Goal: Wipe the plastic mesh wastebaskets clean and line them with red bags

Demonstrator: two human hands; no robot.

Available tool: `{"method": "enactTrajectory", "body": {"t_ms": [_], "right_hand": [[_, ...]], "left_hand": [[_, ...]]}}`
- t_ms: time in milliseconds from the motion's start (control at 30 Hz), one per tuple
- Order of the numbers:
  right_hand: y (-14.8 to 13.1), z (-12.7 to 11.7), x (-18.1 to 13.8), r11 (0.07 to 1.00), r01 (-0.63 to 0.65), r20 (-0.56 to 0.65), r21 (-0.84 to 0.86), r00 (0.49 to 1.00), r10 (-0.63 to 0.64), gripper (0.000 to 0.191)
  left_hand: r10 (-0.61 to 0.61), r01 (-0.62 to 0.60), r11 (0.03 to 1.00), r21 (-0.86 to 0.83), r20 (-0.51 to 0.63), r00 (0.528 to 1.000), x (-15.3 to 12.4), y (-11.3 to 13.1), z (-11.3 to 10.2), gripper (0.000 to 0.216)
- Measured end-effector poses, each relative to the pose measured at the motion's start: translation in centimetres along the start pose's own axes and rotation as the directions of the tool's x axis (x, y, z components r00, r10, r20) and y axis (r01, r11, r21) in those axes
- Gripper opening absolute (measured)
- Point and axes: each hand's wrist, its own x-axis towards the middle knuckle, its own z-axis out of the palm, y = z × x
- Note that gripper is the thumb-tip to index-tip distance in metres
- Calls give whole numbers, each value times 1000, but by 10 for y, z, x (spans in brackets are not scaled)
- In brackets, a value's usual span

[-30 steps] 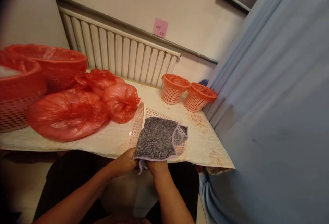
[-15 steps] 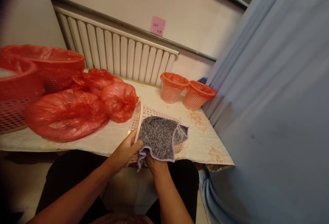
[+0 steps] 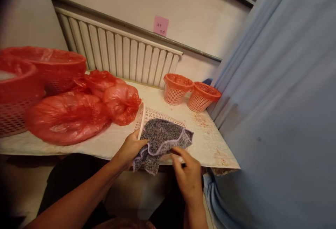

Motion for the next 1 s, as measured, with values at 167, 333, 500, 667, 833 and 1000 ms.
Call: {"method": "enactTrajectory", "body": {"t_ms": [167,333,500,667,833,1000], "right_hand": [[-17,0,-1,995,85,-527,44,848,-49,29],[9,69,9,915,376,29,-148,926,-376,65],[42,113,8,873,446,47,-199,894,-446,60],[50,118,6,869,463,3,-172,883,-470,63],[55,113,23,895,412,-3,-170,908,-419,70],[98,96,46,961,200,-143,-194,963,-229,68]], "left_hand": [[-21,21,1000,16,2,1000,0,1,1,36],[49,-50,998,23,29,998,1,-3,-3,40],[162,-170,977,128,69,984,2,-11,-11,38],[190,-225,956,186,190,963,2,-16,-20,40],[155,-206,961,186,254,955,2,-18,-25,42],[111,-166,974,157,310,944,-5,-20,-26,37]]}}
